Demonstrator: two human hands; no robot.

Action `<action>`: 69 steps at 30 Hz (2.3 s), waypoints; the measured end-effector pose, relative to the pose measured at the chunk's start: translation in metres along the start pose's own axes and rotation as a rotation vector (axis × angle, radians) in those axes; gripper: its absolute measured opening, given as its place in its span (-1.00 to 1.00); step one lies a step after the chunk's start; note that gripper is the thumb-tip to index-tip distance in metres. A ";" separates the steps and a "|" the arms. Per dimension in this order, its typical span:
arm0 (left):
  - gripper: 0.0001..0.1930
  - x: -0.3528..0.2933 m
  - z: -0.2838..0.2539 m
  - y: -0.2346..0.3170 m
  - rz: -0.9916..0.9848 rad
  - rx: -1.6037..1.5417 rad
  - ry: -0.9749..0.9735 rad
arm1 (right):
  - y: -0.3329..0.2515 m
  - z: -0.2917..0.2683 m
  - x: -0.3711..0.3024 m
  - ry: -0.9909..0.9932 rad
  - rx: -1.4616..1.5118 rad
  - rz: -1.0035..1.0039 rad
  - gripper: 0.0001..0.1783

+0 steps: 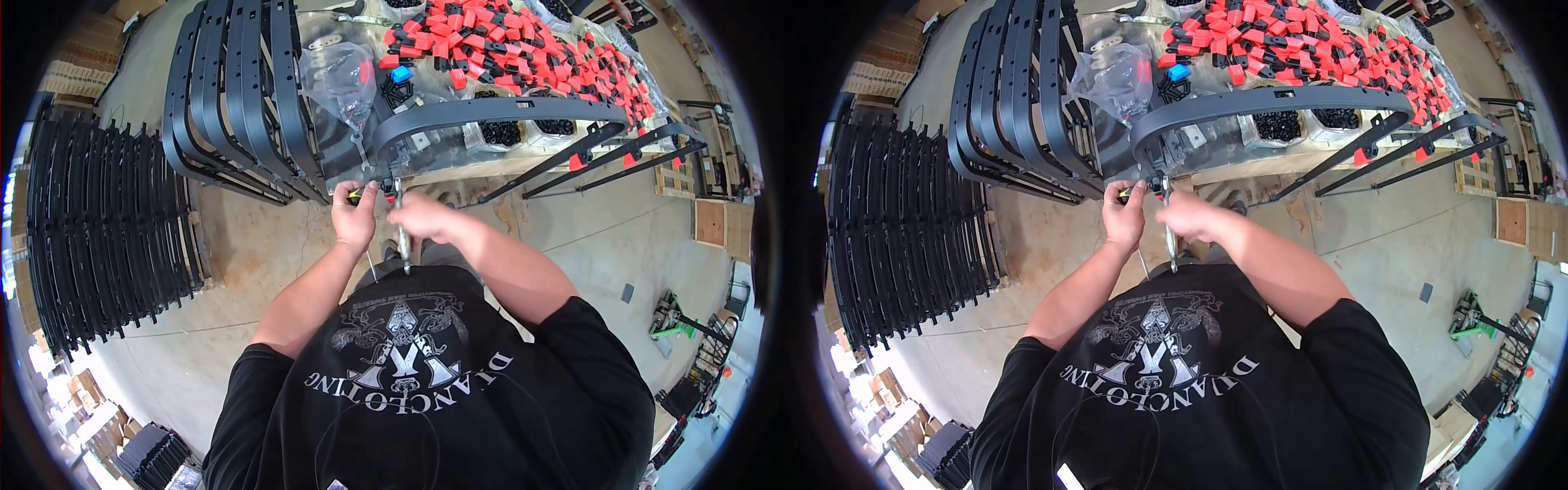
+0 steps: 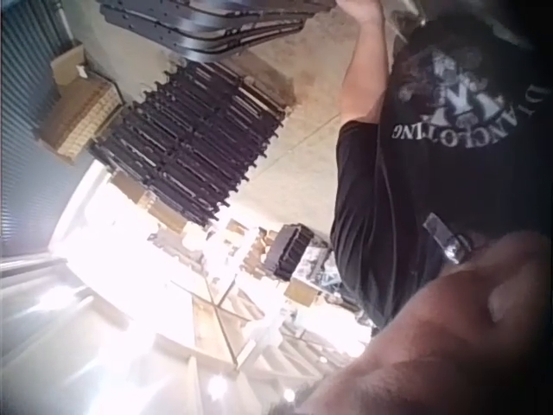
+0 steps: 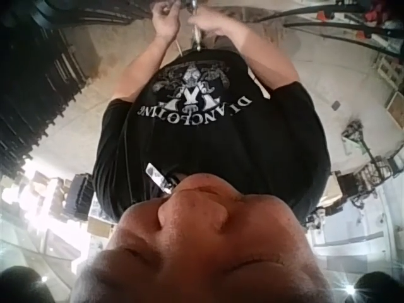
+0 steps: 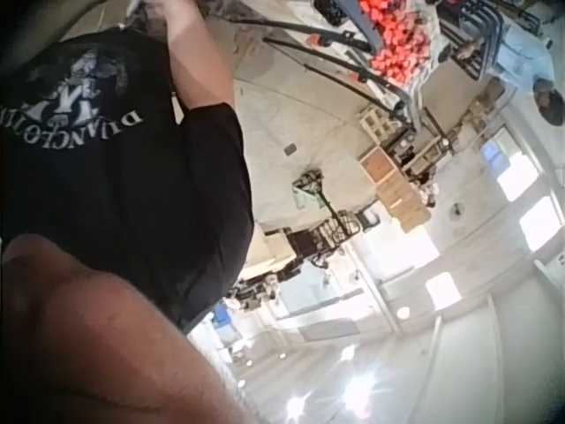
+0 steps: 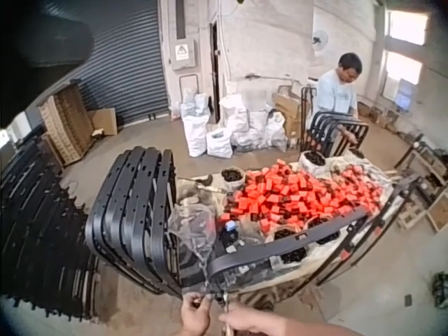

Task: Assembling metal frame components by attaching plastic caps and using a measuring tape for alignment.

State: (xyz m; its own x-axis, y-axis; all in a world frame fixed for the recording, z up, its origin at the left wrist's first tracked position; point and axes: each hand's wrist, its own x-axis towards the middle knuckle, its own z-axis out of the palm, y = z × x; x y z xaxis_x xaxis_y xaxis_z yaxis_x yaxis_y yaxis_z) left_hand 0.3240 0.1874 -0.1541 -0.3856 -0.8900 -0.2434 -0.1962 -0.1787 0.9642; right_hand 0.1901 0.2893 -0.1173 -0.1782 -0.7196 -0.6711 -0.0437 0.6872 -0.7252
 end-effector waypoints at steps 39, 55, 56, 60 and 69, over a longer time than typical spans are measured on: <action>-0.73 0.004 0.000 -0.002 -0.004 0.014 -0.008 | 0.011 0.022 0.003 0.309 -0.492 -0.080 -0.67; -0.70 0.001 -0.006 -0.001 -0.031 0.052 0.013 | -0.038 0.001 -0.029 -0.069 -0.018 0.221 -0.73; -0.70 -0.004 -0.005 0.006 -0.068 0.052 0.013 | -0.041 -0.001 -0.035 -0.067 0.016 0.222 -0.71; -0.71 0.003 -0.003 -0.001 -0.056 0.125 0.046 | -0.005 0.014 -0.016 0.219 -0.381 -0.055 -0.55; -0.71 -0.006 -0.001 0.010 -0.035 0.091 0.052 | -0.006 0.013 -0.025 -0.046 0.119 0.035 -0.51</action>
State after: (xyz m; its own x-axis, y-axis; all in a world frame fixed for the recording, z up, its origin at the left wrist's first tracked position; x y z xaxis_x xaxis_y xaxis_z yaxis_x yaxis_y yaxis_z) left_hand 0.3253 0.1900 -0.1427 -0.3303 -0.9047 -0.2690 -0.2910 -0.1735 0.9408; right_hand 0.2076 0.3019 -0.0983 -0.1318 -0.7014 -0.7004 0.0794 0.6969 -0.7128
